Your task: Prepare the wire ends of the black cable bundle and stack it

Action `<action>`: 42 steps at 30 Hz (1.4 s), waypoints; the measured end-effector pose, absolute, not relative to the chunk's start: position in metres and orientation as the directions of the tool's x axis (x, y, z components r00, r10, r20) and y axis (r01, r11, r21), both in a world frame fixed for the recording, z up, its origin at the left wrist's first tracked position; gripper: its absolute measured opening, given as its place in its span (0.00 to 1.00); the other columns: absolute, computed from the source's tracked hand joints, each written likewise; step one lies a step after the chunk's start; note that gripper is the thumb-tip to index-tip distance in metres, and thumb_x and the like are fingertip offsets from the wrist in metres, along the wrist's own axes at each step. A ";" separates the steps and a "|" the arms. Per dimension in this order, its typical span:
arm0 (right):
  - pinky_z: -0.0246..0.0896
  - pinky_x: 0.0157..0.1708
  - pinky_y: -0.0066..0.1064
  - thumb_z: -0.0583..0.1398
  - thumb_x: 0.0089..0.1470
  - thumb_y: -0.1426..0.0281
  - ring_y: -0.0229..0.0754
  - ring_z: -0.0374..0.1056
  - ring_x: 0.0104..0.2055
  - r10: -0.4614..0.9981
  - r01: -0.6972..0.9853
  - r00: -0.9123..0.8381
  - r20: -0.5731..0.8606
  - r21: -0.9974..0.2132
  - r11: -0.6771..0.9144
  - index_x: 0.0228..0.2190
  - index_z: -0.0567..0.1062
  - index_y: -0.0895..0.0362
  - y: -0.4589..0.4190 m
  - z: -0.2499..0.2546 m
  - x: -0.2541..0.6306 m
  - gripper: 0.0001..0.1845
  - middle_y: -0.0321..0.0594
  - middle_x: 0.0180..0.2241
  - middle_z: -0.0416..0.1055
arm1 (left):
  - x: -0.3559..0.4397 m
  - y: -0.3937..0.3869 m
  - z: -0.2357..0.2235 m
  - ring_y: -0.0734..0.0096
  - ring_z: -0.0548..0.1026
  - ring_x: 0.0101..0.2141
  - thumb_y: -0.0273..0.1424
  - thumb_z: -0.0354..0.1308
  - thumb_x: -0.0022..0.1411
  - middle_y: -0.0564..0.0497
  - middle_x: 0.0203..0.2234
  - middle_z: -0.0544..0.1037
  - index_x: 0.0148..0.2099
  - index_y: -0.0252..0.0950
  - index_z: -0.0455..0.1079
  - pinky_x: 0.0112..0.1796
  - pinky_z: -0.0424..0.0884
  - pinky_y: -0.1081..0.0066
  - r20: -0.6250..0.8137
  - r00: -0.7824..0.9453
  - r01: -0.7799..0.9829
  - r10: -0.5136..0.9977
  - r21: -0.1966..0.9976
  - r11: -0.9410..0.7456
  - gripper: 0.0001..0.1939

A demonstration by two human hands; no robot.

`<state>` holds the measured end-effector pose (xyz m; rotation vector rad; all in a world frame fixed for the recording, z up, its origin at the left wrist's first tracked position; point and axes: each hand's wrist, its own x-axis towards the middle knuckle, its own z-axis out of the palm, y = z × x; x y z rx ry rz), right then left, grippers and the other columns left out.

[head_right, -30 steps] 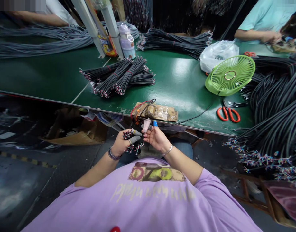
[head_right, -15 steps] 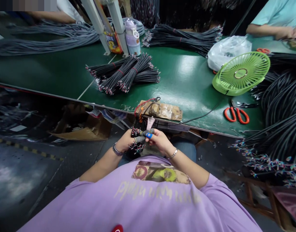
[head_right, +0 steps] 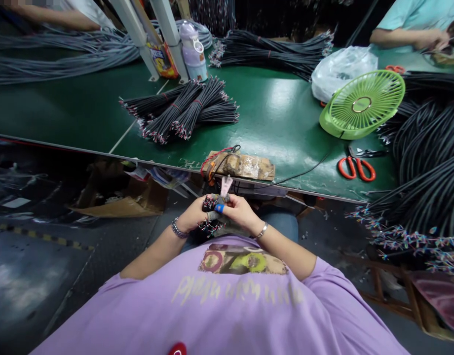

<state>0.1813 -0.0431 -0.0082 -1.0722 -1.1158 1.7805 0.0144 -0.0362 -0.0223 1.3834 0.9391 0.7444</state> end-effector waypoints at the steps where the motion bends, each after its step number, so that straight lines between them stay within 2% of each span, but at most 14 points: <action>1: 0.52 0.22 0.22 0.69 0.36 0.64 0.29 0.56 0.22 0.903 -0.159 -0.358 -0.236 -0.938 -0.308 0.26 0.69 0.59 -0.042 -0.009 0.181 0.18 0.30 0.22 0.65 | 0.014 -0.036 -0.023 0.68 0.72 0.35 0.27 0.64 0.47 0.47 0.34 0.75 0.42 0.30 0.68 0.40 0.68 0.68 -0.101 0.464 0.099 0.880 0.993 0.062 0.18; 5: 0.52 0.22 0.22 0.68 0.36 0.63 0.30 0.55 0.22 0.922 -0.095 -0.338 -0.190 -0.968 -0.234 0.26 0.71 0.60 -0.041 -0.011 0.181 0.17 0.30 0.21 0.64 | 0.015 -0.036 -0.023 0.67 0.72 0.37 0.26 0.65 0.46 0.47 0.37 0.75 0.45 0.30 0.68 0.41 0.68 0.68 -0.093 0.467 0.108 0.879 0.993 0.048 0.21; 8: 0.53 0.22 0.23 0.68 0.37 0.61 0.30 0.55 0.21 0.926 -0.114 -0.319 -0.200 -0.962 -0.247 0.25 0.71 0.59 -0.042 -0.012 0.182 0.17 0.29 0.19 0.63 | 0.015 -0.037 -0.020 0.68 0.73 0.36 0.28 0.66 0.46 0.47 0.37 0.75 0.47 0.30 0.67 0.41 0.68 0.69 -0.117 0.450 0.087 0.885 0.992 0.087 0.24; 12: 0.52 0.21 0.24 0.68 0.38 0.61 0.31 0.55 0.20 0.943 -0.188 -0.212 -0.257 -0.936 -0.298 0.22 0.69 0.58 -0.046 -0.015 0.184 0.17 0.29 0.18 0.62 | 0.018 -0.041 -0.015 0.73 0.72 0.27 0.33 0.67 0.46 0.50 0.27 0.75 0.37 0.30 0.69 0.32 0.69 0.72 -0.170 0.359 0.072 0.918 0.985 0.154 0.17; 15: 0.52 0.21 0.24 0.68 0.37 0.62 0.30 0.55 0.20 0.950 -0.219 -0.157 -0.269 -0.929 -0.300 0.21 0.69 0.58 -0.048 -0.018 0.185 0.16 0.29 0.18 0.63 | 0.020 -0.043 -0.015 0.73 0.72 0.25 0.35 0.66 0.48 0.51 0.24 0.75 0.33 0.31 0.69 0.31 0.69 0.72 -0.180 0.319 0.076 0.930 0.984 0.164 0.14; 19: 0.55 0.21 0.22 0.69 0.38 0.63 0.29 0.56 0.19 0.915 -0.275 -0.254 -0.312 -0.884 -0.377 0.23 0.70 0.58 -0.047 -0.022 0.189 0.15 0.29 0.18 0.64 | 0.018 -0.044 -0.017 0.73 0.72 0.26 0.35 0.64 0.50 0.51 0.25 0.75 0.32 0.31 0.70 0.31 0.69 0.72 -0.150 0.282 0.116 0.948 0.986 0.121 0.11; 23: 0.65 0.23 0.25 0.66 0.43 0.61 0.31 0.62 0.21 0.844 -0.437 -0.379 -0.380 -0.730 -0.525 0.25 0.70 0.58 -0.042 -0.026 0.195 0.15 0.35 0.23 0.72 | 0.014 -0.043 -0.016 0.73 0.71 0.26 0.35 0.64 0.50 0.51 0.25 0.75 0.31 0.31 0.71 0.31 0.68 0.73 -0.145 0.306 0.102 0.941 0.988 0.119 0.11; 26: 0.68 0.24 0.26 0.66 0.44 0.62 0.32 0.66 0.21 0.813 -0.485 -0.425 -0.397 -0.658 -0.575 0.27 0.70 0.59 -0.040 -0.030 0.197 0.15 0.38 0.25 0.74 | 0.014 -0.043 -0.014 0.74 0.71 0.26 0.36 0.64 0.50 0.51 0.23 0.74 0.30 0.31 0.71 0.31 0.67 0.73 -0.147 0.327 0.076 0.934 0.989 0.129 0.12; 33: 0.70 0.25 0.24 0.69 0.41 0.67 0.31 0.67 0.21 0.784 -0.479 -0.478 -0.397 -0.630 -0.611 0.26 0.70 0.59 -0.041 -0.029 0.198 0.14 0.36 0.23 0.74 | 0.015 -0.044 -0.011 0.74 0.71 0.26 0.35 0.66 0.48 0.52 0.24 0.75 0.29 0.31 0.71 0.32 0.67 0.73 -0.165 0.328 0.068 0.930 0.986 0.151 0.12; 42: 0.72 0.26 0.27 0.69 0.41 0.68 0.32 0.69 0.23 0.736 -0.485 -0.548 -0.398 -0.565 -0.667 0.29 0.72 0.60 -0.042 -0.032 0.201 0.14 0.38 0.26 0.76 | 0.014 -0.044 -0.002 0.75 0.69 0.24 0.36 0.68 0.45 0.52 0.21 0.74 0.28 0.30 0.71 0.30 0.66 0.73 -0.185 0.361 0.011 0.914 0.981 0.194 0.14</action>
